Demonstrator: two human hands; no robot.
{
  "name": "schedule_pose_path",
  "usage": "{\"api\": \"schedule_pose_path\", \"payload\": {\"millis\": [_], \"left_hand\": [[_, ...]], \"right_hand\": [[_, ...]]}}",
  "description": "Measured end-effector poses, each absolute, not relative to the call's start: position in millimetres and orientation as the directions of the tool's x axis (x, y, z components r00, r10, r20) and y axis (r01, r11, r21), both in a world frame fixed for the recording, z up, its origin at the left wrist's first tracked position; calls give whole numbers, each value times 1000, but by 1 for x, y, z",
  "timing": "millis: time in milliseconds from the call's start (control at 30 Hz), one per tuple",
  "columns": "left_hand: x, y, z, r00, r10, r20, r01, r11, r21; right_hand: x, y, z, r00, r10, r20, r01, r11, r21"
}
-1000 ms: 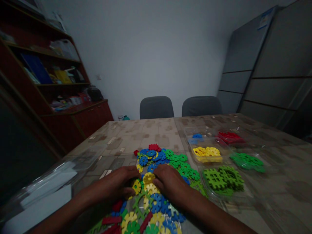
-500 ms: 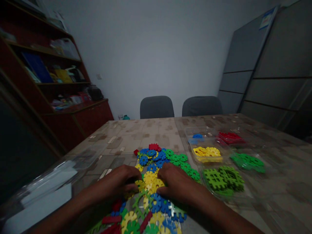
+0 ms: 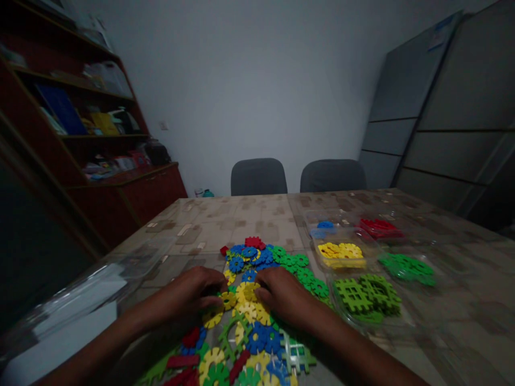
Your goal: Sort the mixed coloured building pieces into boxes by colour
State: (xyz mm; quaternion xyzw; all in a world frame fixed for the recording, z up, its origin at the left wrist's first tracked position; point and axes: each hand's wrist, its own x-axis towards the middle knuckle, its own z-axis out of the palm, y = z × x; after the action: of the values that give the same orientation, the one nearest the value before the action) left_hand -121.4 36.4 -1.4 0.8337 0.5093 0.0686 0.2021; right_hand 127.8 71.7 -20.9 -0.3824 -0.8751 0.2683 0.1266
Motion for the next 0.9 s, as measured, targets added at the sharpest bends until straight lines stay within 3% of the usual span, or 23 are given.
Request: {"api": "schedule_pose_path", "payload": {"millis": [300, 567, 900], "left_hand": [[-128, 39, -4, 511, 854, -99, 799, -430, 419], [-125, 38, -7, 508, 859, -67, 793, -437, 425], [-117, 36, -6, 534, 845, -41, 768, -464, 442]], "right_hand": [[107, 59, -31, -640, 768, 22, 633, 543, -552], [126, 76, -13, -627, 778, 32, 578, 493, -650], [149, 66, -2, -674, 708, -211, 684, 490, -540]]}}
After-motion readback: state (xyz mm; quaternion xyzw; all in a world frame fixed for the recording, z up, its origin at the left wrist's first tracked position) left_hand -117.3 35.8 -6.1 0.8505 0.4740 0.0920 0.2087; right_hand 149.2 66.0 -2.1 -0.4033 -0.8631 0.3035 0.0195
